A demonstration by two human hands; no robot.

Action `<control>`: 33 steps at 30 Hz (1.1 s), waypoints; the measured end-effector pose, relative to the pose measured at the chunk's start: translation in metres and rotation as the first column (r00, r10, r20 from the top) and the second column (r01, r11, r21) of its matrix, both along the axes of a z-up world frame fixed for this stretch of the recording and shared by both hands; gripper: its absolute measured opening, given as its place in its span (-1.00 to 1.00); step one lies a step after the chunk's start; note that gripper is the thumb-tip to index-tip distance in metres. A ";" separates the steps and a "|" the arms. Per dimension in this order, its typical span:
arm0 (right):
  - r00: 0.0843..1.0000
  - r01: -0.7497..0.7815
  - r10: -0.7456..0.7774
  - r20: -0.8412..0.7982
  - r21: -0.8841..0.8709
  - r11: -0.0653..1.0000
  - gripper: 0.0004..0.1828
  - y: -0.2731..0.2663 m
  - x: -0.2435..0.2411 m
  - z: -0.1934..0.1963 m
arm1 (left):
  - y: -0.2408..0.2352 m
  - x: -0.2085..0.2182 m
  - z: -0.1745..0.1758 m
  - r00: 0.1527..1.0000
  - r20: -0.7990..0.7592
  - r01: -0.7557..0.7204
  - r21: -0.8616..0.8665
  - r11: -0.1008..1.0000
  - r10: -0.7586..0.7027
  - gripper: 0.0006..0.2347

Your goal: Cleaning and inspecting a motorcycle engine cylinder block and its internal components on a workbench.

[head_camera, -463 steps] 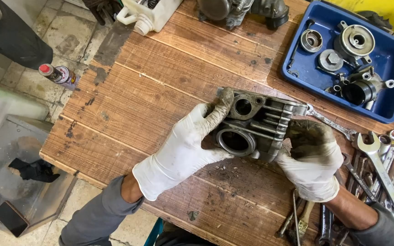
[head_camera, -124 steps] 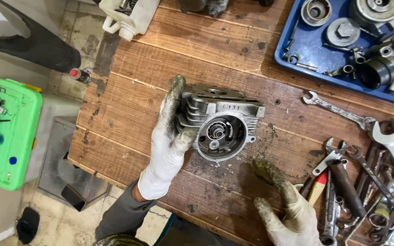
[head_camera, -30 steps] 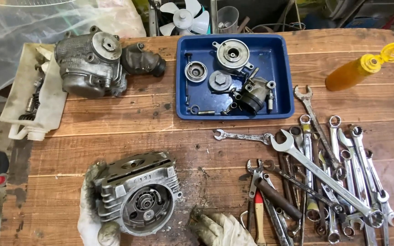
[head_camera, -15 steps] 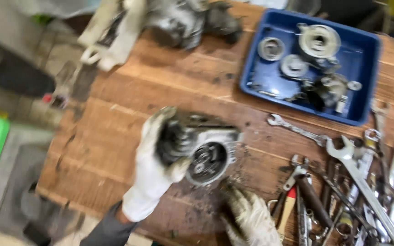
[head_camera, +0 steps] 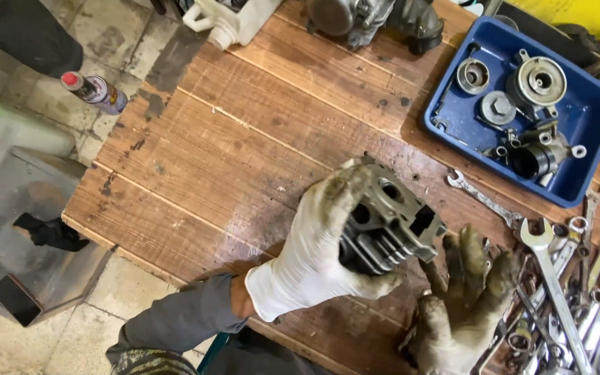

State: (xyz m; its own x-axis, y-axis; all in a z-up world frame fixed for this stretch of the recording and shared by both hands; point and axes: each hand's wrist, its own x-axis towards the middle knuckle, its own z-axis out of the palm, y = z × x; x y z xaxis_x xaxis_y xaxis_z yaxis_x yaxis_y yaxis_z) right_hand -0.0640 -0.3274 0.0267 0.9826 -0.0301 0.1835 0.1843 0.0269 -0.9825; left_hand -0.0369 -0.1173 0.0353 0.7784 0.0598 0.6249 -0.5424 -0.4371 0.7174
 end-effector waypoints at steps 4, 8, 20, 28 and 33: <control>0.998 -0.010 0.014 -0.053 0.072 0.997 0.08 -0.003 0.000 -0.001 | -0.006 -0.003 -0.009 0.999 0.012 0.030 0.055 0.998 -0.031 0.08; 1.000 -0.001 0.005 -0.024 0.165 0.986 0.00 0.010 -0.007 0.002 | -0.004 0.000 -0.017 0.989 -0.088 0.127 0.142 0.982 -0.115 0.18; 0.995 -0.052 0.054 0.088 -0.027 0.998 0.02 0.025 -0.003 0.010 | 0.038 -0.005 -0.023 0.961 -0.123 0.233 -0.111 0.966 -0.246 -0.61; 0.996 -0.068 0.072 0.053 -0.065 0.996 -0.05 0.022 -0.003 0.012 | 0.048 0.005 -0.037 0.863 -0.351 0.328 -0.155 0.932 -0.362 -0.56; 0.997 -0.055 0.061 0.057 -0.093 0.994 -0.04 0.017 -0.002 0.005 | 0.054 0.009 -0.038 0.813 -0.356 0.420 -0.190 0.888 -0.461 -0.46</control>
State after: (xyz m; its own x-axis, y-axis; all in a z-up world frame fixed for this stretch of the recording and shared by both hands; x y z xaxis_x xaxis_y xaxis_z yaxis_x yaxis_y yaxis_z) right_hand -0.0663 -0.3106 0.0313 0.9693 0.0461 0.2415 0.2437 -0.0496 -0.9686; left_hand -0.0276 -0.0631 -0.0025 0.9101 -0.3023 0.2832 -0.3349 -0.1346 0.9326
